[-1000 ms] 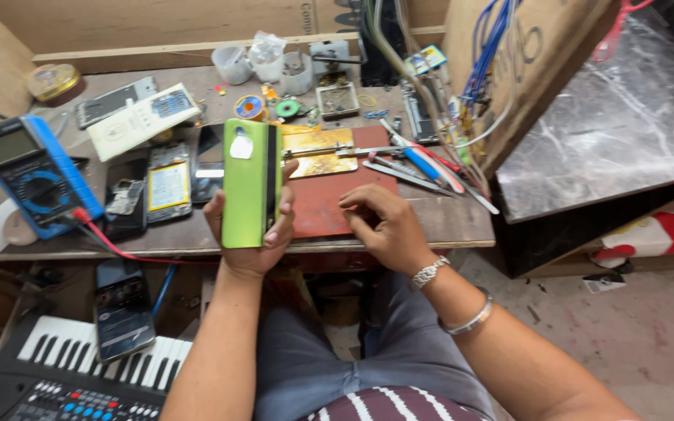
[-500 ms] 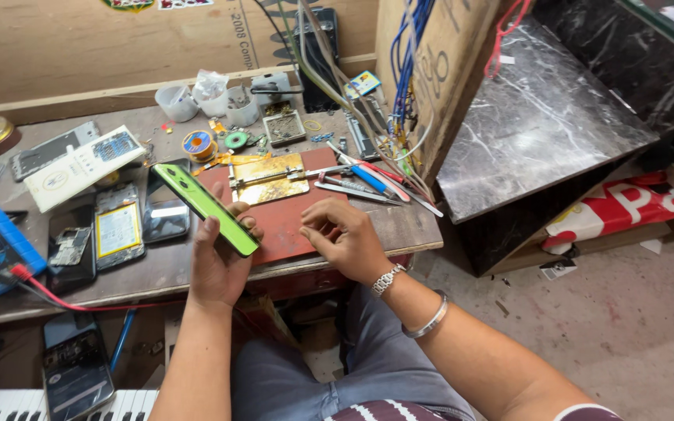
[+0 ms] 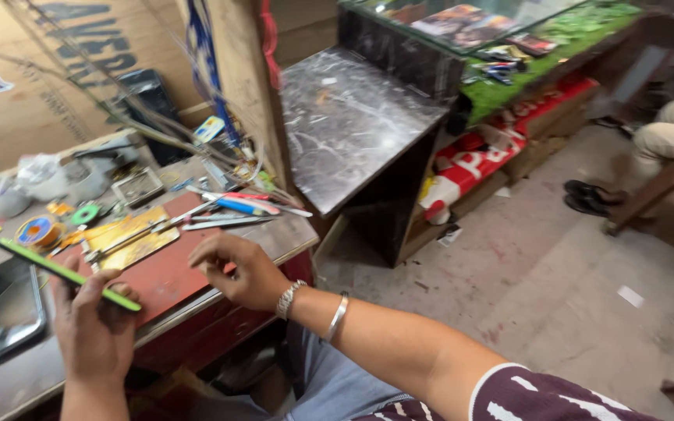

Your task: The person works on a smartphone at a repair bench, prying off its back cover with a tool, applying adhesive from a tube onto the phone, pressing the cover back into place, and powering the phone on to test the screen.

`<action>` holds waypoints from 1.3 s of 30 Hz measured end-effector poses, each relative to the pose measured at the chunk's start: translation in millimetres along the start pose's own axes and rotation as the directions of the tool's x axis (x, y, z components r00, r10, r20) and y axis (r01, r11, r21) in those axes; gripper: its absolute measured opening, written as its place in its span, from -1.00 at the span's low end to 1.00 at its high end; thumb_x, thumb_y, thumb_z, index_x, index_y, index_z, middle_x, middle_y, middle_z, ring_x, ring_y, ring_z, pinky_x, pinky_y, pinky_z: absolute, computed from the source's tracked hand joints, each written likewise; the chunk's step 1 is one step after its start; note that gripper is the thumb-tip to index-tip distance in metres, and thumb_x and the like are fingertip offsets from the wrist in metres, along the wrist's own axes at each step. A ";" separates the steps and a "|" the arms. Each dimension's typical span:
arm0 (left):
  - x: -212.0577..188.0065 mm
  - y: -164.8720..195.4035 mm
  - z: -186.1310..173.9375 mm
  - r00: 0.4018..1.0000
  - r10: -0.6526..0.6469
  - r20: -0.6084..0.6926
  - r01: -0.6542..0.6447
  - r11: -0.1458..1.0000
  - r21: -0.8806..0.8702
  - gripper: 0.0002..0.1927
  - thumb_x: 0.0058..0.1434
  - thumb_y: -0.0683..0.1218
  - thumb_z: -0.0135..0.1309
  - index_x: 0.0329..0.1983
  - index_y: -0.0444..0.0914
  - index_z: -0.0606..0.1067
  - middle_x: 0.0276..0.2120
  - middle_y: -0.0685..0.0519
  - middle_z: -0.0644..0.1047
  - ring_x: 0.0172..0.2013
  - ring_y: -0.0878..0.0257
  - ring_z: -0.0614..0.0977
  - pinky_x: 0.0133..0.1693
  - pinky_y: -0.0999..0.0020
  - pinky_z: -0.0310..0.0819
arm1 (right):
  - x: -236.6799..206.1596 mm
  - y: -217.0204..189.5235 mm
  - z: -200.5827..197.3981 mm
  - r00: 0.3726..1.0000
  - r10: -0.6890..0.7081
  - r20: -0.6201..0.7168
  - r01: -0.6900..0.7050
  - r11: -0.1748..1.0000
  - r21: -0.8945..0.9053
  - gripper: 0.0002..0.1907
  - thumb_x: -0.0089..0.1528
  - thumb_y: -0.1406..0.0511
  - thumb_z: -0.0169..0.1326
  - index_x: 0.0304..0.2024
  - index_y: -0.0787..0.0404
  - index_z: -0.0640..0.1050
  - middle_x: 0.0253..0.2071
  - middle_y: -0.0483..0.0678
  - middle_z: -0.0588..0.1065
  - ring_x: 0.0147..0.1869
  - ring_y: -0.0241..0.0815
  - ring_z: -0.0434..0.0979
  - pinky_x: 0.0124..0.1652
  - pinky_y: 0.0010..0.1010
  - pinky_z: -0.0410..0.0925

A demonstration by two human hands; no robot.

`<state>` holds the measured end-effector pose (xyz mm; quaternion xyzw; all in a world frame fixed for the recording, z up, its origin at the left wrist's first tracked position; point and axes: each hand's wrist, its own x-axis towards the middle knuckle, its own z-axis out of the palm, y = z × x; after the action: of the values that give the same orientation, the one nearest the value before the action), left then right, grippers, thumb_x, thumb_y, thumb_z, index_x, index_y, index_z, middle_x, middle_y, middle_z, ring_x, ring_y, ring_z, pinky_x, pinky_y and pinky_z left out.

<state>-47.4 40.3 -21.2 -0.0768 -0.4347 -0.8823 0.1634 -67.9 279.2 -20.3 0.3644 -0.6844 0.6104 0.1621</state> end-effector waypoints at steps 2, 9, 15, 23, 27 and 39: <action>-4.7 3.4 9.7 1.000 0.006 0.020 -0.007 0.999 0.033 -0.38 0.48 -0.17 0.06 0.55 -0.17 0.17 -0.13 -0.06 0.57 -0.33 0.23 0.61 -0.28 0.33 0.56 | -20.3 -11.2 -11.7 1.000 0.012 -0.008 -0.012 1.000 -0.022 -0.80 0.30 0.49 0.08 -0.07 0.16 0.55 -0.07 -0.13 0.52 -0.07 -0.31 0.56 -0.08 -0.48 0.46; -18.5 5.1 37.0 0.990 0.119 0.076 -0.137 0.937 0.322 -0.65 0.46 -0.18 0.16 0.16 -0.29 0.28 -0.14 0.03 0.52 -0.23 0.27 0.58 -0.21 0.35 0.51 | -80.2 -38.3 -81.2 0.972 0.122 -0.202 -0.161 0.969 -0.188 -0.85 0.25 0.46 0.16 -0.14 0.16 0.56 -0.03 -0.15 0.52 -0.14 -0.38 0.52 -0.17 -0.52 0.42; -21.1 -6.0 35.9 0.945 0.271 0.181 -0.324 0.836 0.442 -0.65 0.46 -0.27 0.24 0.09 -0.36 0.28 -0.16 0.03 0.41 -0.18 0.34 0.49 -0.07 0.49 0.46 | -96.3 -49.1 -163.3 0.914 0.031 -0.404 -0.170 0.935 -0.313 -0.83 0.22 0.47 0.16 -0.16 0.19 0.57 0.00 -0.14 0.52 -0.13 -0.38 0.53 -0.13 -0.52 0.42; -8.7 -51.8 33.3 0.865 0.432 0.255 -0.490 0.620 0.612 -0.12 0.09 -0.15 0.35 0.40 -0.38 0.13 -0.06 0.01 0.46 -0.14 0.30 0.54 -0.12 0.49 0.46 | -107.7 -47.4 -271.6 0.787 -0.019 -0.617 -0.338 0.823 -0.456 -0.83 0.21 0.44 0.18 -0.14 0.22 0.57 -0.13 -0.16 0.55 -0.21 -0.41 0.49 -0.20 -0.52 0.40; -22.2 -92.3 87.4 0.797 0.328 0.507 -0.602 0.481 0.637 -0.04 -0.18 -0.18 0.40 0.32 -0.38 0.24 -0.23 -0.04 0.53 -0.33 0.28 0.59 -0.24 0.43 0.50 | -103.1 -31.1 -319.6 0.677 0.150 -0.721 -0.446 0.863 -0.239 -0.81 0.26 0.40 0.13 -0.07 0.19 0.58 -0.26 -0.17 0.55 -0.27 -0.43 0.48 -0.23 -0.54 0.39; 61.2 -245.9 335.7 0.855 -0.016 0.518 -0.388 0.643 0.660 0.05 -0.19 -0.09 0.40 0.42 -0.36 0.23 0.00 -0.17 0.58 -0.03 0.10 0.65 0.05 0.27 0.50 | -54.4 93.2 -555.4 0.715 0.165 -0.680 -0.618 0.604 -0.503 -0.80 0.31 0.21 0.18 -0.13 0.21 0.60 -0.21 -0.06 0.57 -0.21 -0.25 0.59 -0.17 -0.40 0.46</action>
<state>-194.1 432.5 18.3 -0.2646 -0.7719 -0.5553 0.1606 -219.5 824.2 -11.1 -0.0945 -0.8459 0.4017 0.3378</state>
